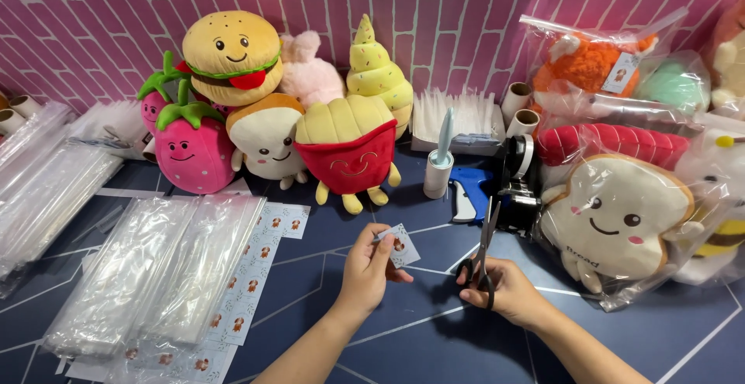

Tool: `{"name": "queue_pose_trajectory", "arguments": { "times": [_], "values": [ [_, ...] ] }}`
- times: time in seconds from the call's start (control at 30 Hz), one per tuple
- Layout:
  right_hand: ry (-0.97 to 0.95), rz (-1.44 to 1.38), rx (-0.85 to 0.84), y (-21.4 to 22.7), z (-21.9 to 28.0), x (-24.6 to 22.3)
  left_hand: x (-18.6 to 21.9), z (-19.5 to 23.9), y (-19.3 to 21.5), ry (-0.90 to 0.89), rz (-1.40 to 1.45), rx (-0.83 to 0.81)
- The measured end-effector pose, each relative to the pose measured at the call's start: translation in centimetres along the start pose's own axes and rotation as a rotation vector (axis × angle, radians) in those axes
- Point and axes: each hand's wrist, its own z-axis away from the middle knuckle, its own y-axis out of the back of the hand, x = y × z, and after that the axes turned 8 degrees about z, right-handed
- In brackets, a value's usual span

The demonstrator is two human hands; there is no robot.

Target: Cutting a small label from a sheet and attaching it to a plush toy using a tag gun.

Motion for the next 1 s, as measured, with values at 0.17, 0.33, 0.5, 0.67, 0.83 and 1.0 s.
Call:
{"name": "queue_pose_trajectory", "arguments": {
  "times": [0.17,0.33,0.5,0.67,0.83,1.0],
  "values": [
    [0.069,0.118,-0.014,-1.3,0.8,-0.8,-0.1,0.4,-0.1,0.064,0.047,-0.065],
    [0.099,-0.006,-0.045,-2.1,1.6,0.4,0.0,0.8,-0.3,0.059,0.112,0.003],
    [0.189,0.003,-0.059,-3.4,2.9,-1.9,0.9,2.3,-1.1,0.005,0.105,0.037],
    [0.21,0.015,-0.067,-4.5,4.0,-2.8,0.3,3.6,-1.7,-0.136,0.11,0.013],
    [0.178,0.032,-0.116,-5.2,4.1,-2.1,-0.4,3.7,-1.6,-0.168,0.165,-0.048],
    [0.181,0.02,-0.117,-5.6,4.0,-1.8,-0.8,3.0,-0.8,-0.205,0.03,-0.128]
  ]
}}
